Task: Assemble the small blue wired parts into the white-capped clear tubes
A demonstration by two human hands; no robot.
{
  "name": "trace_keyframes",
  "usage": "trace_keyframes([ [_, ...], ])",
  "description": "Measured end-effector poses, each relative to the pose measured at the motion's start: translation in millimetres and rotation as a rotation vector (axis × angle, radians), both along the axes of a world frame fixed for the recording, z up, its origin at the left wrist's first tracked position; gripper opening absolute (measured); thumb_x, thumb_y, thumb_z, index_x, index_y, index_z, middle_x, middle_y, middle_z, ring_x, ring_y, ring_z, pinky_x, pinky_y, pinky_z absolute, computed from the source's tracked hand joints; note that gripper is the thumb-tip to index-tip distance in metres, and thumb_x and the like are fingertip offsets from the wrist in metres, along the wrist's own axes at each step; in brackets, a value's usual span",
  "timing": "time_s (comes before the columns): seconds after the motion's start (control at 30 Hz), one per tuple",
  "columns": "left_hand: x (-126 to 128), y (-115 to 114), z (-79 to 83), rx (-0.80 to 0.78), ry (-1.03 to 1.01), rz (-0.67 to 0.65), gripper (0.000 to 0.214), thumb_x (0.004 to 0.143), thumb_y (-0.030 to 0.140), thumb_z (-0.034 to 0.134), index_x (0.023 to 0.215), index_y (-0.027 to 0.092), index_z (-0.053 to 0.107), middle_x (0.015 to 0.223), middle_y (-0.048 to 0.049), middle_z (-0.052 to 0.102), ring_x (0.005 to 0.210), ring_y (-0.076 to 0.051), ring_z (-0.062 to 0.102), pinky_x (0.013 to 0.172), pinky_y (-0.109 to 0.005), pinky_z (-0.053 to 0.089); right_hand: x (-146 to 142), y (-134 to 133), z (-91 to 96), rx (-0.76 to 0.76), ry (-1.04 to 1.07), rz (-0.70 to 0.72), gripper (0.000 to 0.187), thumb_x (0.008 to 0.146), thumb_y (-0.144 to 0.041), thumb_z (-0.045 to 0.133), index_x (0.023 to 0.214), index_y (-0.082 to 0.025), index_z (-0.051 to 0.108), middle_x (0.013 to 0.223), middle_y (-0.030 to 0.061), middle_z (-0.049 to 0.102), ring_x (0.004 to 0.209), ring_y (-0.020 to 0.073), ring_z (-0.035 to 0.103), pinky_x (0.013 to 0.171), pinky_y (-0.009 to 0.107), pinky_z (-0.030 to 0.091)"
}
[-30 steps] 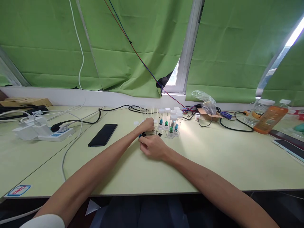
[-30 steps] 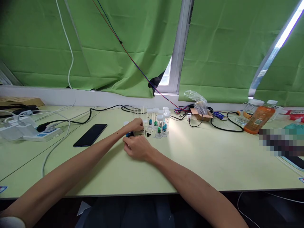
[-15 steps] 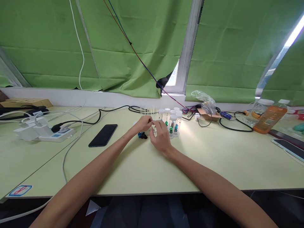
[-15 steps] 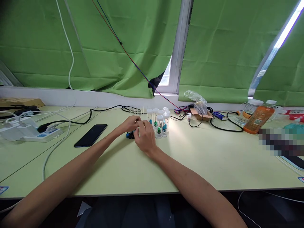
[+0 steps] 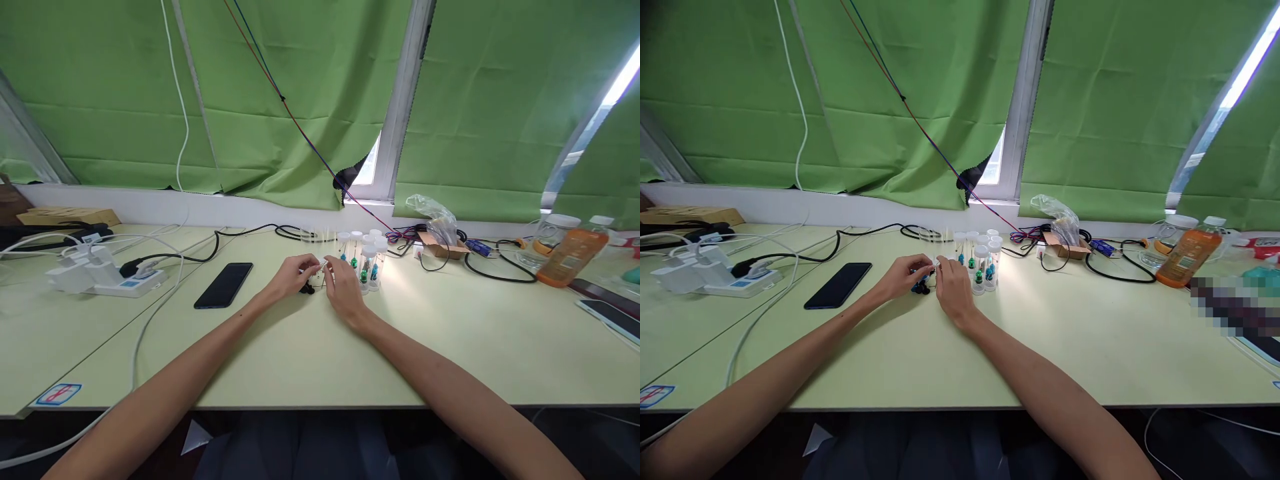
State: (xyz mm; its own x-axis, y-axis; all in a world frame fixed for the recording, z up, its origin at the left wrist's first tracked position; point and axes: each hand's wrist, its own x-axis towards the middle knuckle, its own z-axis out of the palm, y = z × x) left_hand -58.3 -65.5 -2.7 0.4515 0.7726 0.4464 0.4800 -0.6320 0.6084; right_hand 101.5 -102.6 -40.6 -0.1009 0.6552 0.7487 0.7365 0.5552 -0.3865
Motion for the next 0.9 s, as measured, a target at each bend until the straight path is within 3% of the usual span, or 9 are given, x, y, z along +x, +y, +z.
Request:
trace_keyframes([
  [0.33,-4.4,2.8,-2.7,0.017,0.060,0.026,0.038,0.090,0.046,0.046,0.084,0.016,0.067,0.080,-0.0032,0.068,0.073,-0.015,0.056,0.065,-0.023,0.045,3.5,4.7,-3.3,-0.005,0.083,0.110,0.024,0.098,-0.020,0.037,0.106,-0.019,0.060,0.098,0.0096,0.067,0.091,0.0207,0.062,0.079,0.032,0.048],
  [0.5,-23.9,23.7,-7.0,0.150,0.070,0.264,0.032,0.090,0.038,0.044,0.084,0.016,0.066,0.085,-0.0057,0.070,0.073,-0.016,0.059,0.072,-0.026,0.046,4.6,6.4,-3.4,-0.005,0.070,0.090,0.021,0.096,-0.017,0.039,0.103,-0.018,0.059,0.096,0.0093,0.068,0.086,0.0199,0.062,0.075,0.030,0.047],
  [0.6,-41.0,36.7,-15.2,0.164,0.183,0.408,0.029,0.088,0.032,0.045,0.088,0.015,0.068,0.090,-0.0083,0.071,0.074,-0.018,0.060,0.075,-0.029,0.047,5.5,6.0,-2.9,-0.035,0.054,0.084,0.020,0.094,-0.015,0.041,0.101,-0.019,0.060,0.093,0.0084,0.068,0.083,0.0198,0.062,0.073,0.030,0.046],
  [0.9,-56.9,47.8,-33.6,0.090,0.446,0.471,0.043,0.087,0.024,0.045,0.125,0.017,0.064,0.120,-0.0132,0.062,0.101,-0.023,0.062,0.095,-0.032,0.045,5.9,4.9,-2.1,-0.072,0.008,0.061,0.017,0.090,-0.012,0.045,0.095,-0.019,0.060,0.088,0.0066,0.067,0.079,0.0193,0.060,0.069,0.029,0.044],
])
